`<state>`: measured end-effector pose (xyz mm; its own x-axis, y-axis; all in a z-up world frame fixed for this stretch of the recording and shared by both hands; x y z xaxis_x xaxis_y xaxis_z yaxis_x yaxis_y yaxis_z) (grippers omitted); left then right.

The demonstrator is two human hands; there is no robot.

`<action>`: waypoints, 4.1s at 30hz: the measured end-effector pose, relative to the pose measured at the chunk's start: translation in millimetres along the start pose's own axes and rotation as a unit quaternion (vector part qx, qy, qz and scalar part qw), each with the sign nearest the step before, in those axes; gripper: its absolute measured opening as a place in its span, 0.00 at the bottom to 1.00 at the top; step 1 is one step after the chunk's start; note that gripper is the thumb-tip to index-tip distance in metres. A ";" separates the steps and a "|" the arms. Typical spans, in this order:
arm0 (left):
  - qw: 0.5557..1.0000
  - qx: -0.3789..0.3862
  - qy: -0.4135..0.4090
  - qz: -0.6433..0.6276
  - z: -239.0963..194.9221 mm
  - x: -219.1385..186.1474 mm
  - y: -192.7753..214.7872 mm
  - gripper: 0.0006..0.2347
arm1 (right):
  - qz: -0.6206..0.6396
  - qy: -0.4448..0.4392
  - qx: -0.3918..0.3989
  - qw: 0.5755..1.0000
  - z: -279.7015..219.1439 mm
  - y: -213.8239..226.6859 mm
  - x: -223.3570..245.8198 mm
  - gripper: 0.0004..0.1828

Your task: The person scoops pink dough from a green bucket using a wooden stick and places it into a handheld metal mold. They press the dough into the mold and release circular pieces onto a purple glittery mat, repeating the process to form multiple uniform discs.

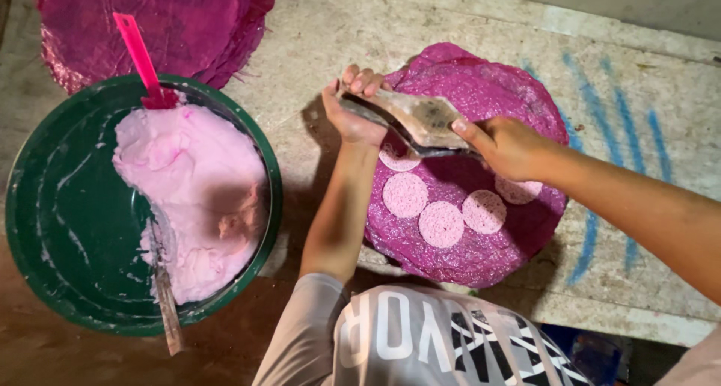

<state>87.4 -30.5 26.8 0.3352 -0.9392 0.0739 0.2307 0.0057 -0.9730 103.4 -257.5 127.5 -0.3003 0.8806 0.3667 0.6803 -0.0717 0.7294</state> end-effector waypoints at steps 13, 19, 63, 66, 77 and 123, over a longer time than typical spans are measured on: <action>0.991 -0.021 0.005 0.131 19.0 -41.8 -19.3 0.11 | 0.070 0.096 -0.070 0.990 16.9 -30.6 22.0 0.39; 0.982 -0.169 -0.001 0.080 8.0 -14.5 -1.6 0.11 | 0.042 -0.028 0.000 0.999 6.4 -17.6 4.4 0.41; 0.139 -0.030 0.091 0.986 -95.1 50.4 -61.9 0.55 | 0.528 0.147 -0.488 0.679 -165.9 -160.9 -203.7 0.44; 0.171 0.001 0.068 0.983 -100.1 58.3 -76.2 0.54 | 0.538 0.123 -0.517 0.654 -183.0 -173.6 -222.9 0.44; 0.165 0.208 0.138 0.954 -128.1 107.8 -46.8 0.18 | 0.573 0.125 -0.554 0.591 -208.1 -209.4 -244.2 0.43; 0.726 -0.099 0.059 0.678 -337.1 -358.8 -218.6 0.11 | -0.466 0.678 -0.365 0.435 -122.3 -45.5 424.6 0.14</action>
<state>-391.2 189.6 139.3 0.0495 -0.1401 -0.9889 -0.3779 0.9139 -0.1484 -136.8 62.4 320.7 -0.6737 -0.3648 -0.6427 -0.4054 -0.5446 0.7342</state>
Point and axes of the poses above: each hand's wrist, its own z-axis towards the middle knuckle, its own y-axis out of the back of the hand, x = y × z, the point moved 5 cm from there along z, towards the middle knuckle
